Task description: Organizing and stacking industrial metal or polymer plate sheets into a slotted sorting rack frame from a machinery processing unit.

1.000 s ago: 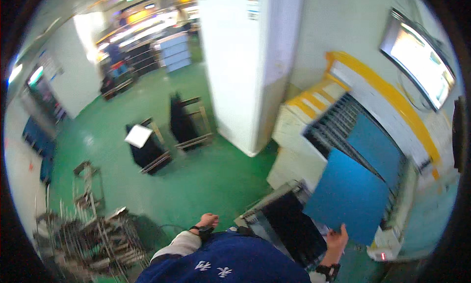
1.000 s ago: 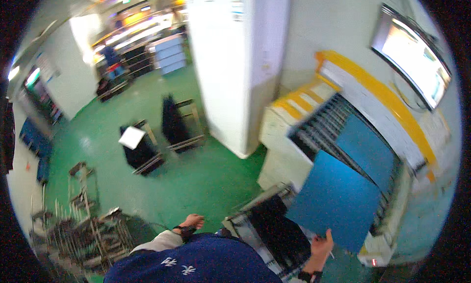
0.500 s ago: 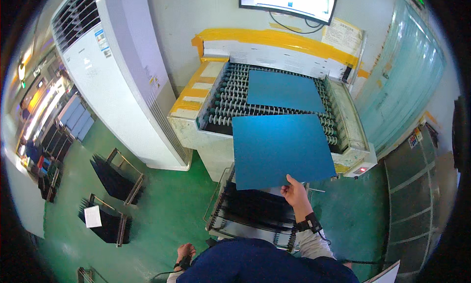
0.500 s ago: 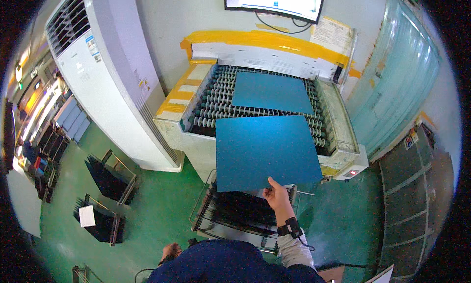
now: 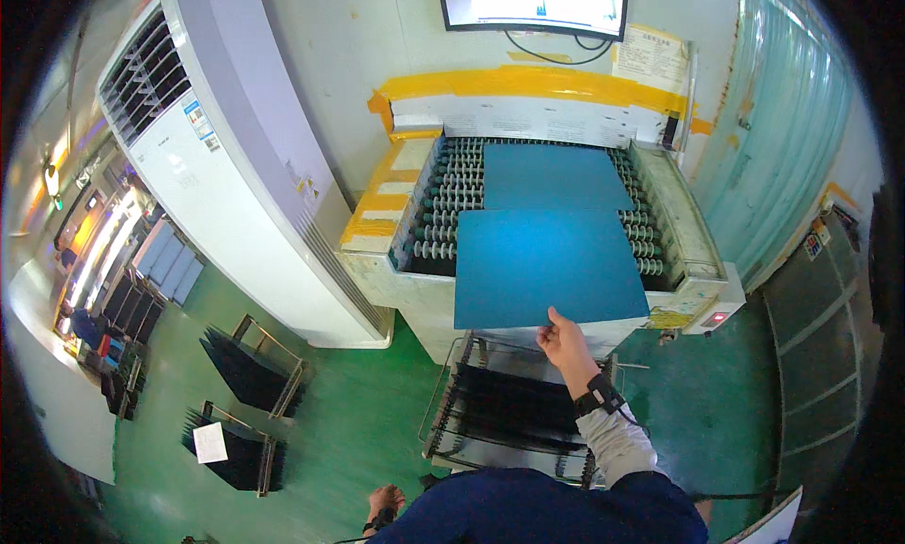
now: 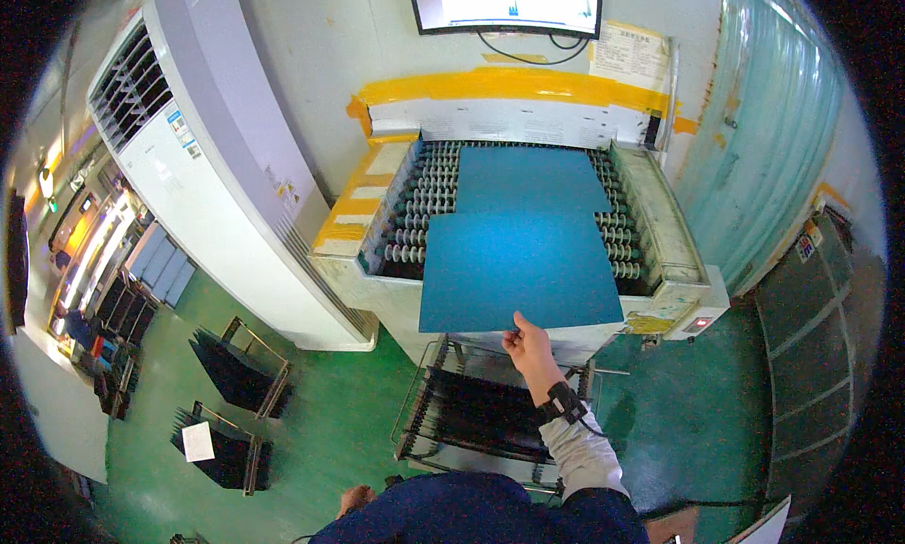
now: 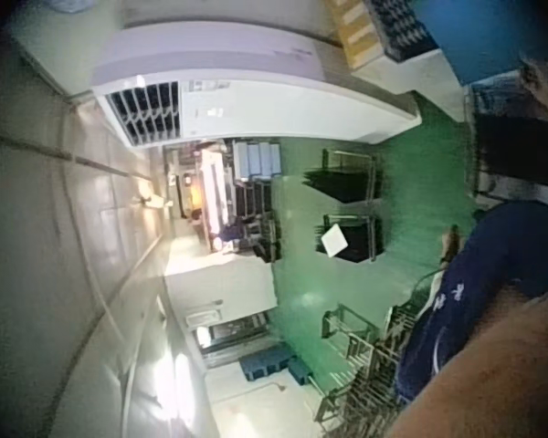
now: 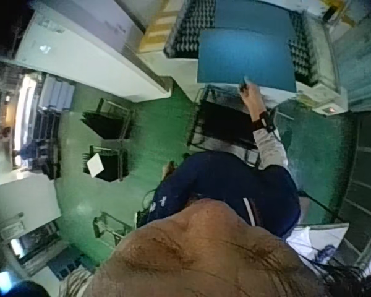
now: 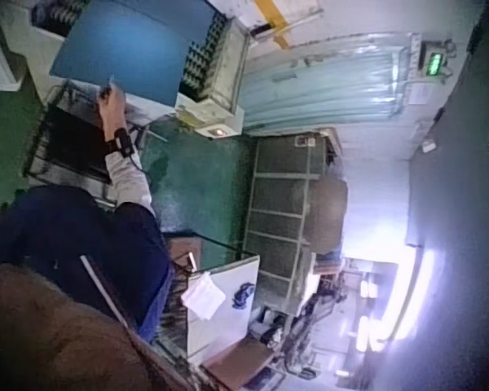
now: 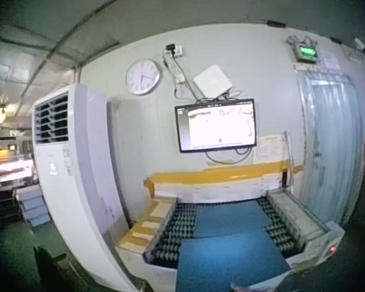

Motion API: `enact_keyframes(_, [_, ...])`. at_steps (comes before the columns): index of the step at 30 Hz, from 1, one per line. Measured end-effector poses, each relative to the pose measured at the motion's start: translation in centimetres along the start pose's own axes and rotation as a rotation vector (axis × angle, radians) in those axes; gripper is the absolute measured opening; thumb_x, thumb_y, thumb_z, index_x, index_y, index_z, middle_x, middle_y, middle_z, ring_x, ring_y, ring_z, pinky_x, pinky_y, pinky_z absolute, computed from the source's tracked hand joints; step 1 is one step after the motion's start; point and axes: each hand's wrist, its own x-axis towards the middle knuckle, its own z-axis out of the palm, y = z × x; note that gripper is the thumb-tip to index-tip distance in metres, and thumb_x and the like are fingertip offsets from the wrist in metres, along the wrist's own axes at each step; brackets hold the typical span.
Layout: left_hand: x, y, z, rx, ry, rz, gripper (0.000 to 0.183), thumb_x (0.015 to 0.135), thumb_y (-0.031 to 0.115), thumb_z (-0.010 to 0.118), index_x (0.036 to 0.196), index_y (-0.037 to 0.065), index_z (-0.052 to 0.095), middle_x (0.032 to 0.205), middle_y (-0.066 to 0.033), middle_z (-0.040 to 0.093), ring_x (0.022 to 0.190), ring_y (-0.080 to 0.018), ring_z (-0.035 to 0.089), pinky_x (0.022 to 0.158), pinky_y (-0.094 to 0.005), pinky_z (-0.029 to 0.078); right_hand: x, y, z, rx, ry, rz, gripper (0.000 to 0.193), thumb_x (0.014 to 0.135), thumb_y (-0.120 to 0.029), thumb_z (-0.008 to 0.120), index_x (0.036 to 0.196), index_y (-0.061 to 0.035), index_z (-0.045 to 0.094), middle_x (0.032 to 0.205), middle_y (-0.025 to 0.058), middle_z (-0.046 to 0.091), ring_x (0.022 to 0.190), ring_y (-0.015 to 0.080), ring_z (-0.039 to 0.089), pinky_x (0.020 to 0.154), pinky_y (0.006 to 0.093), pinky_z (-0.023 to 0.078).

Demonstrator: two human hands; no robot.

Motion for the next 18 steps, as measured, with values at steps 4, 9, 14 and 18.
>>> enact_keyframes(4, [-4.9, 2.3, 4.9, 0.199, 0.249, 0.019, 0.017, 0.081, 0.008, 0.048, 0.067, 0.008, 0.037, 0.06, -0.0051, 0.038, 0.049, -0.018, 0.037, 0.043, -0.0346, 0.029, 2.8, 0.0, 2.0, 0.01, -0.055, -0.004, 0.022, 0.083, -0.018, 0.065, 0.085, -0.0055, 0.047, 0.072, 0.0064, 0.048, 0.062, 0.0219, 0.054, 0.057, 0.0356, 0.048])
enact_keyframes(9, [-2.1, 0.2, 0.2, 0.671, 0.09, 0.275, 0.014, 0.08, 0.006, 0.047, 0.068, 0.006, 0.04, 0.059, -0.0053, 0.039, 0.047, -0.018, 0.037, 0.042, -0.0336, 0.031, 3.6, -0.2, 4.1, -0.013, -0.102, 0.003, 0.022, 0.083, -0.019, 0.064, 0.087, -0.0048, 0.047, 0.075, 0.0084, 0.05, 0.063, 0.0224, 0.056, 0.056, 0.0354, 0.049])
enact_keyframes(14, [-2.5, 0.3, 1.3, 0.67, -0.008, 0.361, 0.013, 0.082, 0.002, 0.043, 0.069, 0.005, 0.041, 0.056, -0.0044, 0.034, 0.045, -0.0171, 0.034, 0.042, -0.0309, 0.029, 2.3, 0.8, 2.9, -0.033, -0.032, -0.031, 0.023, 0.083, -0.019, 0.065, 0.089, -0.0044, 0.047, 0.076, 0.0085, 0.05, 0.063, 0.0228, 0.057, 0.057, 0.0356, 0.049])
enact_keyframes(18, [-1.4, -0.2, 0.2, 0.704, -0.041, 0.357, 0.012, 0.082, 0.002, 0.045, 0.071, 0.003, 0.043, 0.057, -0.0057, 0.037, 0.046, -0.0175, 0.037, 0.042, -0.0315, 0.031, 1.9, 1.3, 1.4, 0.005, -0.009, -0.031, 0.025, 0.083, -0.02, 0.065, 0.091, -0.0036, 0.048, 0.077, 0.0083, 0.05, 0.062, 0.0232, 0.056, 0.058, 0.0365, 0.049])
